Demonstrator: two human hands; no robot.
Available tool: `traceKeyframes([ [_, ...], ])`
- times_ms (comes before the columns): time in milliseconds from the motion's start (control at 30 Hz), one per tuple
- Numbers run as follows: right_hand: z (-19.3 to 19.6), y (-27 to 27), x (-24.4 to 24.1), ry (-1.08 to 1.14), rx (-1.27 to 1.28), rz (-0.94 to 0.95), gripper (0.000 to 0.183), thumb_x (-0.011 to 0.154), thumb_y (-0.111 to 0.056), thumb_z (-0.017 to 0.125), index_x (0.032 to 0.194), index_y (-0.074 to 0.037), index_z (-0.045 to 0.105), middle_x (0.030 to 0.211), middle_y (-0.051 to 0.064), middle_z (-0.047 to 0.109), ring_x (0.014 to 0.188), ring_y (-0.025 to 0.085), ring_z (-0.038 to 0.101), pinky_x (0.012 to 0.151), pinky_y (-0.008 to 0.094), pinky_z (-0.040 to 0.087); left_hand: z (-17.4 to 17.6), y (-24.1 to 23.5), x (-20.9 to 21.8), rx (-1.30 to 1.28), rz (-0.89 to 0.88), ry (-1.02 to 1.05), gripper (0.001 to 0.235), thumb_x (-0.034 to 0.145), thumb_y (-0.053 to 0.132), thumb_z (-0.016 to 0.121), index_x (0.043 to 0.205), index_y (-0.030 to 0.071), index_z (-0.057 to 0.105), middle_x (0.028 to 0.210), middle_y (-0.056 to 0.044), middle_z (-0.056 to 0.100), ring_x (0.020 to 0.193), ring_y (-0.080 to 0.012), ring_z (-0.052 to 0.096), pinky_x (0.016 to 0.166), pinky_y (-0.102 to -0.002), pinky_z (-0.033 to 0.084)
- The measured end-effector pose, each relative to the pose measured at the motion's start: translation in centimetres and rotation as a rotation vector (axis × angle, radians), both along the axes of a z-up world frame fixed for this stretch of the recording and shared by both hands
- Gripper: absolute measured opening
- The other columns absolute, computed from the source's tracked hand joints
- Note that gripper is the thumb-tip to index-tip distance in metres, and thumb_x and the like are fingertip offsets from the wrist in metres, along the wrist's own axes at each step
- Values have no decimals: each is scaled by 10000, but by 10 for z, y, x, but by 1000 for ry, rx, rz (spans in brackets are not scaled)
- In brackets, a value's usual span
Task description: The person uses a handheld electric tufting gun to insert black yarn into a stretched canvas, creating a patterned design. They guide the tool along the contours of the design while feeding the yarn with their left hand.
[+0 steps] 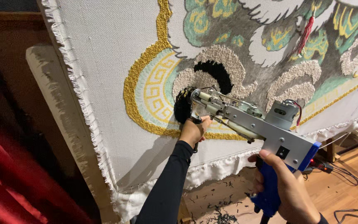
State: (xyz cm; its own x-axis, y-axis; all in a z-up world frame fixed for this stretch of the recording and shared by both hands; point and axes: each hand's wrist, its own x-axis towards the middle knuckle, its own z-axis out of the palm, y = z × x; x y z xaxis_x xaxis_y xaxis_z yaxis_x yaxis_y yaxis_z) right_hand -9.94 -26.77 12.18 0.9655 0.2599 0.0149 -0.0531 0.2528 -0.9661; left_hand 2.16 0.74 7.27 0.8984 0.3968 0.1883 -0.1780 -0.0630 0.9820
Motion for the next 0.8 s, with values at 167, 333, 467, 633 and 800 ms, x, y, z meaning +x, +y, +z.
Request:
traceKeyframes([
  [167, -2, -1, -1, 17, -46, -44, 408, 868, -380, 659, 911, 26, 654, 593, 96, 507, 487, 223, 490, 466, 371, 408, -1, 3, -1, -5, -32, -22, 384, 897, 286, 728, 1219, 81, 765, 637, -50, 653, 411, -105, 518, 391, -290, 406],
  [333, 4, -2, -2, 9, -25, -20, 412, 861, -397, 660, 939, 7, 684, 580, 93, 494, 476, 217, 479, 451, 370, 397, -2, 1, 0, 4, -25, -41, 385, 905, 285, 747, 1233, 83, 768, 625, -45, 654, 419, -101, 525, 401, -285, 415],
  [467, 10, -9, -4, 73, -84, -51, 426, 857, -402, 639, 957, 9, 694, 588, 93, 497, 482, 216, 474, 447, 369, 373, -1, -4, 0, -20, -34, -7, 379, 897, 281, 749, 1232, 104, 759, 605, -47, 642, 411, -107, 523, 396, -293, 416],
  [633, 6, -16, -2, -21, -32, -5, 426, 882, -374, 659, 954, 45, 648, 600, 106, 521, 489, 222, 491, 456, 371, 405, -2, -8, 2, 8, -6, 24, 356, 912, 288, 745, 1212, 99, 775, 604, -32, 633, 417, -106, 520, 403, -291, 417],
  [800, 0, -20, 4, 71, -51, -18, 428, 869, -430, 646, 973, -21, 721, 578, 84, 493, 478, 209, 478, 464, 359, 404, -1, -7, 0, 31, -16, -11, 328, 934, 267, 730, 1161, 43, 807, 617, -28, 629, 421, -106, 544, 402, -290, 436],
])
